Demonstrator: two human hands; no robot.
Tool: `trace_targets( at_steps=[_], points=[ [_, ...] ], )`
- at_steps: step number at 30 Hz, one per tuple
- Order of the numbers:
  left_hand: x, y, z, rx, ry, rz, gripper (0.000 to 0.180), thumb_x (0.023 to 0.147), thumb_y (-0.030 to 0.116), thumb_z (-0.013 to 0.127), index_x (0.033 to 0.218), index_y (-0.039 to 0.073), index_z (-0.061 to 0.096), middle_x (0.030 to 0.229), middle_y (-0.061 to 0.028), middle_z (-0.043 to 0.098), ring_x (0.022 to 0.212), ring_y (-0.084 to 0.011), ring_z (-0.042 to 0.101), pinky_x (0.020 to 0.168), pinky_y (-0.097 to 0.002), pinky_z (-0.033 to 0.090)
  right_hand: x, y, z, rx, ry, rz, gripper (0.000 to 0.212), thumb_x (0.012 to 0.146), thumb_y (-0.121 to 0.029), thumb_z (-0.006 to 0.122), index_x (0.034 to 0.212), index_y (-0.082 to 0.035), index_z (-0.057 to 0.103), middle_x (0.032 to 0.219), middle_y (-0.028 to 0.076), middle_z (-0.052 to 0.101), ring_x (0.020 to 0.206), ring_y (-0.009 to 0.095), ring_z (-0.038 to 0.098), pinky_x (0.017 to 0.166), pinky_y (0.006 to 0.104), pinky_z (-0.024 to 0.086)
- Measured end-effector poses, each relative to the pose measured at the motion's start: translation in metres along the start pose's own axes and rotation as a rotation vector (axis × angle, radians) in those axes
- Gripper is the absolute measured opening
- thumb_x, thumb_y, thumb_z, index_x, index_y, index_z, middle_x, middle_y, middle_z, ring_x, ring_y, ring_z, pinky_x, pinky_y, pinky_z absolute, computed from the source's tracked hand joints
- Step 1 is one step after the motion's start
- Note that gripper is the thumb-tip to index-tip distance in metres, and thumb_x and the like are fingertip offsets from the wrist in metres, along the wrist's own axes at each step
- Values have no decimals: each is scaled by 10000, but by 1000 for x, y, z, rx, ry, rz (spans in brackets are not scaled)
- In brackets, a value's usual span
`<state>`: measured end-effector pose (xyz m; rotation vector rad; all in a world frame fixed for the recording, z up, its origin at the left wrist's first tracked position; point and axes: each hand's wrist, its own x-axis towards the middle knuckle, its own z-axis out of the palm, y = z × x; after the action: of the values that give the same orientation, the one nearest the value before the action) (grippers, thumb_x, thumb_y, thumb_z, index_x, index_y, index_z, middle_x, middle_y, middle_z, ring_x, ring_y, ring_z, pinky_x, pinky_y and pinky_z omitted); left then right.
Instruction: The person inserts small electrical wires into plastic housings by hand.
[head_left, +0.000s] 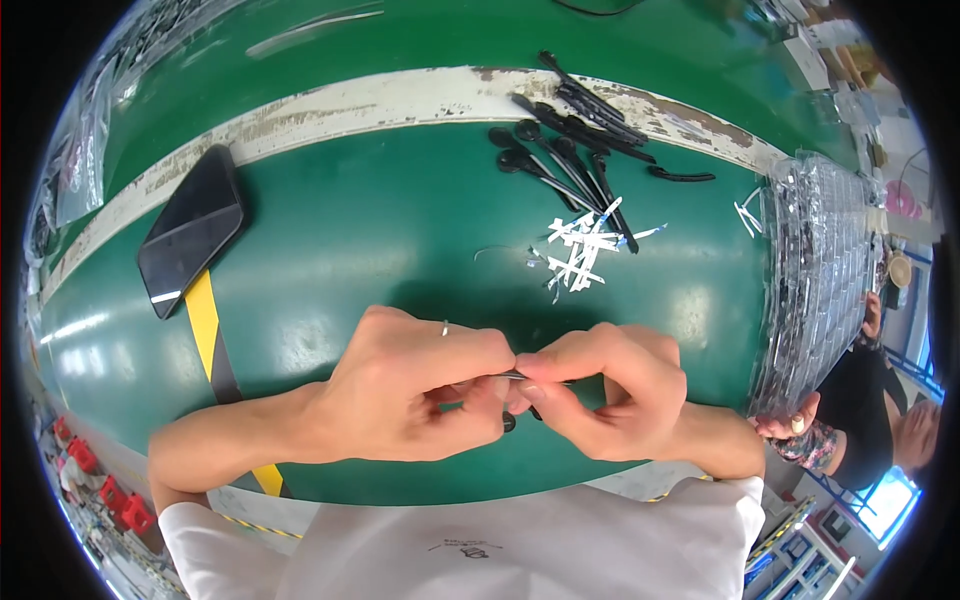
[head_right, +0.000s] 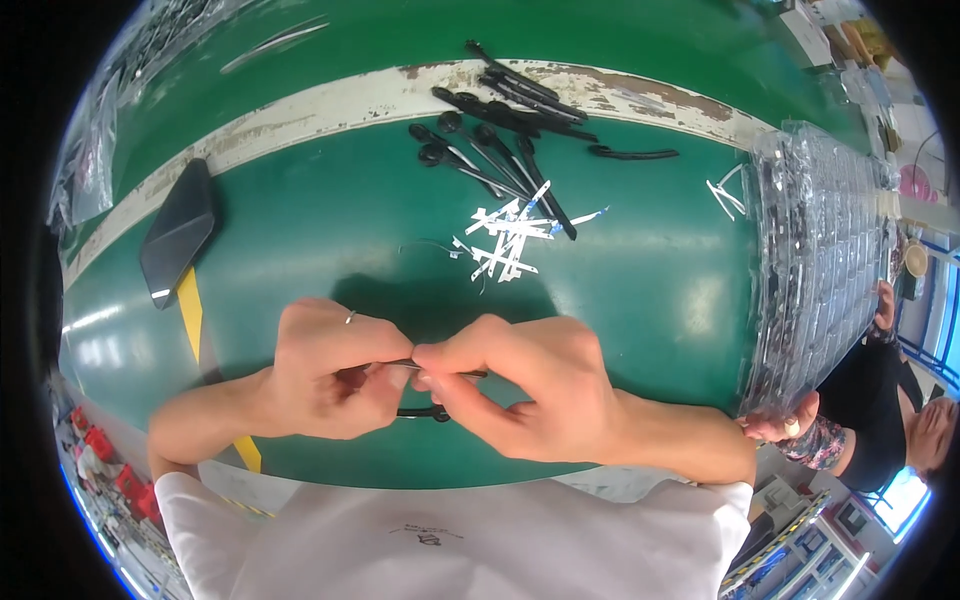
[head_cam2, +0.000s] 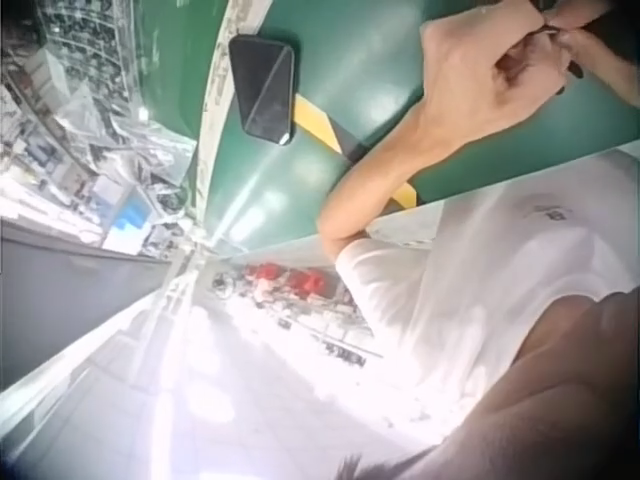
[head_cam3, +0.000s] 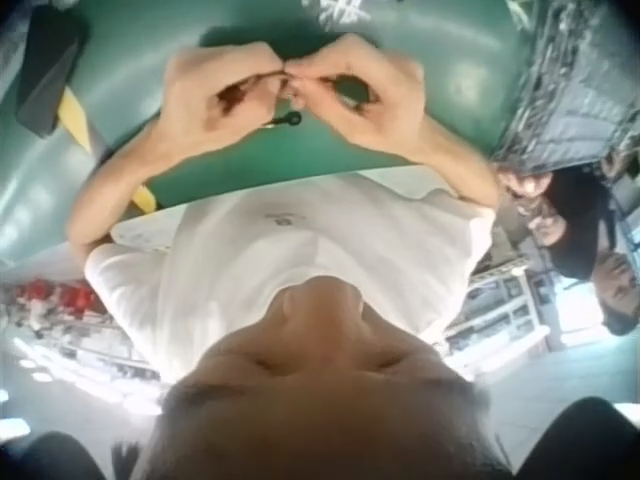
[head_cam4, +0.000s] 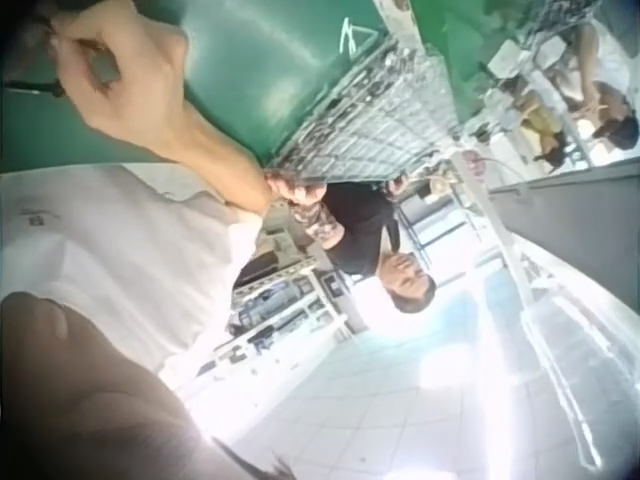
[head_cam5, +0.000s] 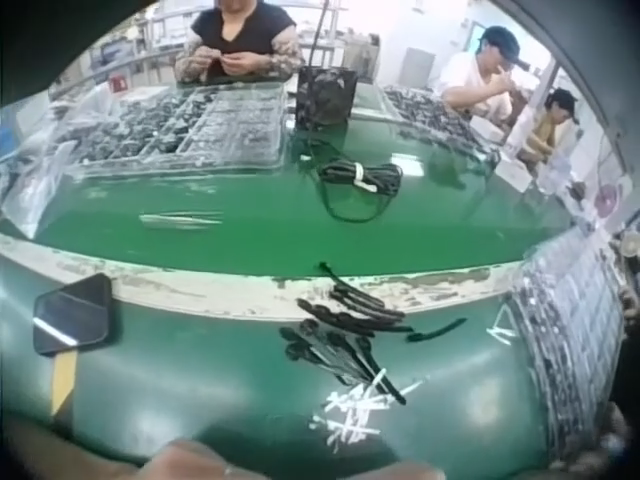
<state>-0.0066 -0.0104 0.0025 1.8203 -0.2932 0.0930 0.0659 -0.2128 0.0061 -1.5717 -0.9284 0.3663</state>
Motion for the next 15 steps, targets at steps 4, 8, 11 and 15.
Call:
trace_targets(
  at_steps=[4,8,11,15],
  points=[
    [-3,-3,-3,79,19,1,117,742,-55,636,812,39,634,574,-15,540,427,-136,456,409,-279,364,5,-2,-9,67,-75,146,100,874,91,684,968,82,652,804,134,742,720,197,750,616,261,600],
    [0,2,-1,9,-20,-95,106,800,-38,674,880,25,647,622,-30,563,444,-128,474,417,-283,363,5,0,-17,52,-105,103,99,878,88,679,975,79,661,790,127,739,706,182,745,602,259,596],
    [4,5,1,36,-38,-93,87,839,-23,695,906,11,652,655,-51,572,444,-137,463,422,-294,357,3,-1,-21,-42,-140,146,118,863,75,702,979,54,684,761,101,733,658,159,728,562,255,574],
    [4,5,2,108,-71,-69,80,855,-24,703,913,2,655,693,-76,572,444,-172,445,425,-310,343,5,1,-21,-195,-122,-33,89,896,-82,708,886,-57,624,605,74,564,480,253,550,440,374,416]
  ],
)
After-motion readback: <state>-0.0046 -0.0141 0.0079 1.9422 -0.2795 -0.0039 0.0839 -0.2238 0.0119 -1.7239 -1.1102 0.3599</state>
